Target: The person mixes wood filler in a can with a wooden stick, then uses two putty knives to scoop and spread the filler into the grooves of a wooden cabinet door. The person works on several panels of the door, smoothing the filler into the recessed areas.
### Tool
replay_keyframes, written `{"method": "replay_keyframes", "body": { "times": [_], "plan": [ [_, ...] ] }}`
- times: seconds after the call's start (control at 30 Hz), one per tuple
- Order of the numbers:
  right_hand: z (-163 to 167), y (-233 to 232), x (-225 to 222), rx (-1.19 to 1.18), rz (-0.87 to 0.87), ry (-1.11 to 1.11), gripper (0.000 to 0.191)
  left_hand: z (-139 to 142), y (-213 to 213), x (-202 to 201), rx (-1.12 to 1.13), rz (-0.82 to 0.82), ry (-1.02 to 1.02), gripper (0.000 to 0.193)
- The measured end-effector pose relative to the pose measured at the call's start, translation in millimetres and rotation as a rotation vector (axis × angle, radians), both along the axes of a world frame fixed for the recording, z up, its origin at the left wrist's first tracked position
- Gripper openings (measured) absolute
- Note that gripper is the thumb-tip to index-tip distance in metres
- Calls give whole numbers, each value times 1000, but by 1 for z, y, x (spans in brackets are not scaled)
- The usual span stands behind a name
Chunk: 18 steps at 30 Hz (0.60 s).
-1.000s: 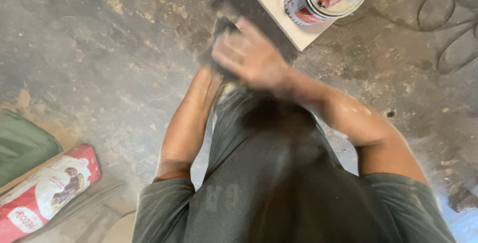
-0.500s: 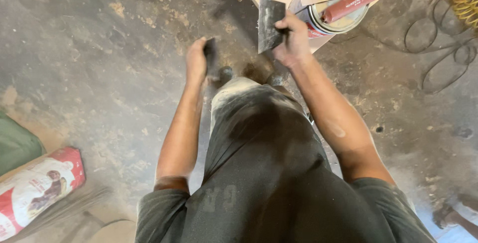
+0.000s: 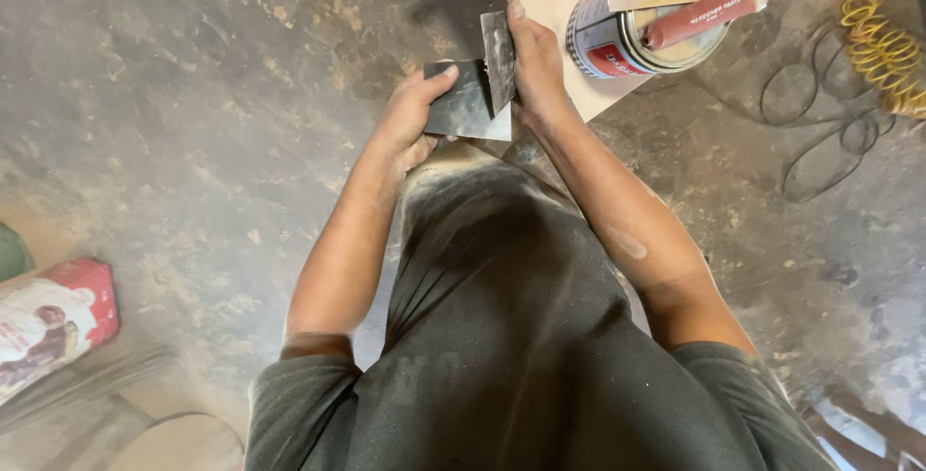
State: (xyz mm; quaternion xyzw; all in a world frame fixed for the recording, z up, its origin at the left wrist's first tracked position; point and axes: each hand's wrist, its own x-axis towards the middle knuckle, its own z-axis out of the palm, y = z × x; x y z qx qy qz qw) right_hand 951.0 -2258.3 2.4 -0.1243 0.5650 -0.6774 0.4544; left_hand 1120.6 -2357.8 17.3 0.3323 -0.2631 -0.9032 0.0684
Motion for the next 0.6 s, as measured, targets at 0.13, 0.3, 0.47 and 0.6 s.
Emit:
{"method": "replay_keyframes", "body": {
  "times": [0.13, 0.3, 0.47, 0.6],
  "plan": [
    [-6, 0, 4, -1, 46, 39, 42, -2, -10, 4, 84, 92, -13, 24],
    [-35, 13, 4, 84, 110, 330, 39, -11, -22, 12, 80, 67, 65, 23],
    [-47, 39, -3, 128, 207, 484, 30, -22, -47, 25, 125, 126, 65, 21],
    [-28, 39, -26, 197, 178, 683, 28, -23, -61, 33, -63, 123, -3, 21]
  ]
}}
